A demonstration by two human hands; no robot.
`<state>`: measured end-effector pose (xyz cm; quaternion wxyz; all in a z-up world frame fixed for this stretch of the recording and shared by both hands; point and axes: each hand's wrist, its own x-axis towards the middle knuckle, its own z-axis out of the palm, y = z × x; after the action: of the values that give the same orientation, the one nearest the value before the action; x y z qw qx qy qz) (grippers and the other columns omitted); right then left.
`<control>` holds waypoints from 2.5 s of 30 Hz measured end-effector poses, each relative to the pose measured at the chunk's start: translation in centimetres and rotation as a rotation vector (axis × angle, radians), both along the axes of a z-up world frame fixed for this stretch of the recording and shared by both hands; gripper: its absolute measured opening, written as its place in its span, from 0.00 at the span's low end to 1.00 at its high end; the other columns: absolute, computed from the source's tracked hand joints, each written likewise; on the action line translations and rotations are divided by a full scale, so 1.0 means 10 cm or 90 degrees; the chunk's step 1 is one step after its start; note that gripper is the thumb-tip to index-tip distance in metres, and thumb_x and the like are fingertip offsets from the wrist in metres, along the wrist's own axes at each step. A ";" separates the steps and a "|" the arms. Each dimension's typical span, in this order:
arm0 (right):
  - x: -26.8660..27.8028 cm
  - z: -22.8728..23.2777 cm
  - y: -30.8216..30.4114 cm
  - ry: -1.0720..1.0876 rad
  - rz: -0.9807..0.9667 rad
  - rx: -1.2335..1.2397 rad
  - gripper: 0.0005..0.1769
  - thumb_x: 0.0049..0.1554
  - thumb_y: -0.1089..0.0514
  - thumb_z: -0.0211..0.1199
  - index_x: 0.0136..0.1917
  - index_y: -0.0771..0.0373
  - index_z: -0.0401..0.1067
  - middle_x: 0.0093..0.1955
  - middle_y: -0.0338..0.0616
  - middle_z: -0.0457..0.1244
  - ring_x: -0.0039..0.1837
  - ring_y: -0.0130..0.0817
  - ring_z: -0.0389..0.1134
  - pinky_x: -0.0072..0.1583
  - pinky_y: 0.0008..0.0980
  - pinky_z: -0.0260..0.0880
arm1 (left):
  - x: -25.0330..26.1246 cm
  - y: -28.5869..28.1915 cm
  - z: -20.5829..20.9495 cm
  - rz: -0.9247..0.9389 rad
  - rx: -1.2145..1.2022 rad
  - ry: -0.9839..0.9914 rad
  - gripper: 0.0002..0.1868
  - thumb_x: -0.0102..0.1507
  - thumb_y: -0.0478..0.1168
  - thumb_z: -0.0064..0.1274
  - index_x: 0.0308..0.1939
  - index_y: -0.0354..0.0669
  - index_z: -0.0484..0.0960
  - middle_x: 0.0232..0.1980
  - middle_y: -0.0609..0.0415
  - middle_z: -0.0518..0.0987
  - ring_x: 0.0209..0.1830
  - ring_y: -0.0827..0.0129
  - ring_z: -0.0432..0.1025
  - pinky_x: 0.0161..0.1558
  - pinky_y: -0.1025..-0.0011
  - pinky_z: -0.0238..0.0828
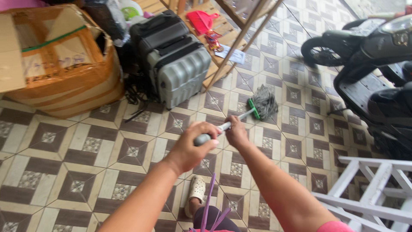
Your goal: The person assembles a mop by connecting sections of the handle, tightening the screw-on mop head, and then testing it by mopping a tiled floor.
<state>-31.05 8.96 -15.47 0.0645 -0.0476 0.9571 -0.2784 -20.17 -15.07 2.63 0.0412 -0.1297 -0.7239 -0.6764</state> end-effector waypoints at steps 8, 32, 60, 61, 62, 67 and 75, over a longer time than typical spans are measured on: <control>0.86 1.24 -2.18 0.019 0.261 0.050 0.09 0.56 0.54 0.64 0.49 0.55 0.70 0.48 0.43 0.67 0.56 0.53 0.66 0.57 0.50 0.66 | 0.91 -2.01 0.60 0.111 0.325 0.011 0.08 0.61 0.35 0.48 0.32 0.34 0.80 0.35 0.43 0.81 0.46 0.53 0.78 0.64 0.51 0.75; 0.08 0.17 -1.10 -0.104 0.211 0.045 0.16 0.52 0.55 0.70 0.52 0.57 0.70 0.55 0.52 0.63 0.60 0.57 0.64 0.60 0.50 0.65 | 0.59 -1.00 0.26 0.074 0.246 -0.333 0.10 0.58 0.31 0.50 0.42 0.41 0.83 0.34 0.59 0.74 0.25 0.80 0.66 0.28 0.78 0.66; -0.42 0.63 -0.07 -0.158 0.162 0.227 0.24 0.58 0.51 0.60 0.67 0.45 0.63 0.71 0.38 0.59 0.68 0.48 0.65 0.62 0.49 0.67 | -0.85 0.42 -0.51 -0.085 0.120 -0.664 0.17 0.62 0.44 0.57 0.55 0.55 0.78 0.50 0.48 0.80 0.42 0.53 0.79 0.42 0.57 0.74; -0.46 0.63 -0.03 -0.120 0.177 0.218 0.25 0.56 0.51 0.62 0.66 0.46 0.63 0.72 0.41 0.57 0.68 0.50 0.64 0.61 0.50 0.66 | -0.89 0.55 -0.43 -0.042 -0.024 -0.629 0.17 0.62 0.43 0.55 0.55 0.55 0.79 0.50 0.47 0.81 0.44 0.52 0.78 0.45 0.57 0.73; -0.49 0.63 -0.02 -0.082 0.193 0.209 0.26 0.54 0.51 0.65 0.64 0.47 0.64 0.74 0.44 0.56 0.68 0.52 0.63 0.60 0.50 0.65 | -0.90 0.66 -0.32 0.002 -0.167 -0.587 0.17 0.61 0.43 0.53 0.55 0.55 0.80 0.50 0.46 0.81 0.47 0.51 0.77 0.48 0.56 0.73; -0.29 0.78 -0.35 -0.076 0.209 0.089 0.21 0.58 0.53 0.61 0.65 0.53 0.64 0.68 0.46 0.61 0.62 0.55 0.68 0.60 0.50 0.68 | -0.56 0.30 0.43 0.066 -0.394 -0.570 0.19 0.59 0.40 0.50 0.54 0.58 0.82 0.45 0.46 0.85 0.46 0.52 0.79 0.48 0.56 0.74; 0.26 1.02 -0.69 -0.068 0.288 0.050 0.21 0.57 0.52 0.63 0.62 0.55 0.63 0.74 0.58 0.54 0.59 0.58 0.69 0.59 0.50 0.70 | 0.04 0.04 0.96 0.043 -0.548 -0.609 0.20 0.62 0.44 0.52 0.59 0.61 0.73 0.44 0.48 0.84 0.44 0.51 0.80 0.47 0.54 0.74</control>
<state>-28.41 2.05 -5.23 0.1774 -0.2439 0.9274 -0.2212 -19.76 -14.68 12.28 -0.3208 0.2042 -0.8724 -0.3071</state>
